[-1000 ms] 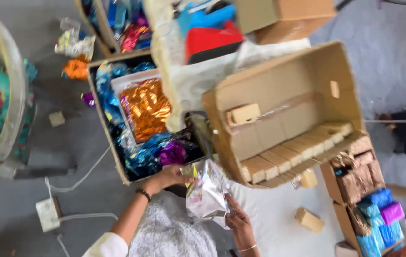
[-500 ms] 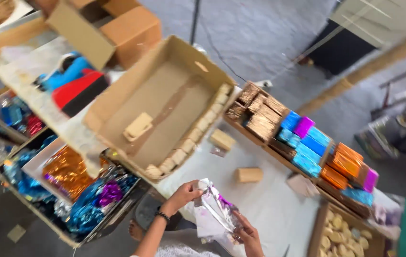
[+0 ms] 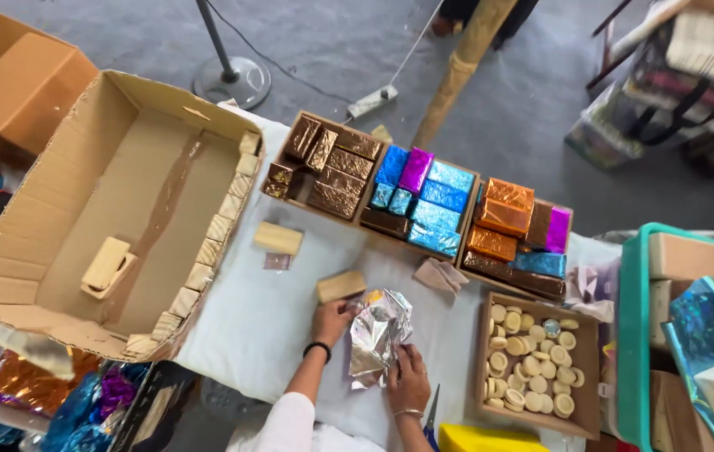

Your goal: Wrapping small rectangular soap blocks in decorative foil and plastic packaging.

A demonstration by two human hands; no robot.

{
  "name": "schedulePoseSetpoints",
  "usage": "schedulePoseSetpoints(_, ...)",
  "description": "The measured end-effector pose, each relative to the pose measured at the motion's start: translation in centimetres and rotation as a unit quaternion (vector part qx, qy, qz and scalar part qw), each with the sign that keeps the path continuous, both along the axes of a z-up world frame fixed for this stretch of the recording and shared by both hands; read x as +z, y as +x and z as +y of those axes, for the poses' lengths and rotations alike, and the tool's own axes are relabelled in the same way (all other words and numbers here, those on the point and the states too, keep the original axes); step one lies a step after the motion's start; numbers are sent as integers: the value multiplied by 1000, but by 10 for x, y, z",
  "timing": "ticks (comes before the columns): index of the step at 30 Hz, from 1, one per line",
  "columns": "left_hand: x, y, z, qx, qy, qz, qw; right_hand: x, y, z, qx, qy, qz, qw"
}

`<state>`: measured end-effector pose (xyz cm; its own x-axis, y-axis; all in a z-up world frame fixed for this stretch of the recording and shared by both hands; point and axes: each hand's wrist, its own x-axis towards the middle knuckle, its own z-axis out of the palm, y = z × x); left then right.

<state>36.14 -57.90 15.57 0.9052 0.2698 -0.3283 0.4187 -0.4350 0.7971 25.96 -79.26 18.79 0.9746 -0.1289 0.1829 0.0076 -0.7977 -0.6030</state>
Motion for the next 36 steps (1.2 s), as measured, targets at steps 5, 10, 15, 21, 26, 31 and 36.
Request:
schedulePoseSetpoints(5, -17, 9, 14, -28, -123, 93, 988, 10, 13, -6, -30, 27, 75, 996)
schedulePoseSetpoints(10, 21, 3, -12, 55, 35, 33, 997, 20, 15, -6, -23, 30, 73, 997)
schedulePoseSetpoints(15, 14, -11, -47, 149, 167, -137, 965, 20, 16, -8, -16, 39, 92, 995)
schedulePoseSetpoints(21, 65, 4, -49, 156, -25, 6, 987, 10, 13, -7, -24, 33, 77, 996)
schedulePoseSetpoints(26, 5, -4, -38, 84, -100, 103, 986, 19, 14, -6, -32, 43, 81, 995)
schedulePoseSetpoints(31, -20, -22, -38, 152, -296, 91, 939, 18, 10, -4, -34, 41, 55, 997)
schedulePoseSetpoints(36, 8, -34, -43, 149, -375, 57, 913, 16, 6, -2, -46, 35, 42, 997)
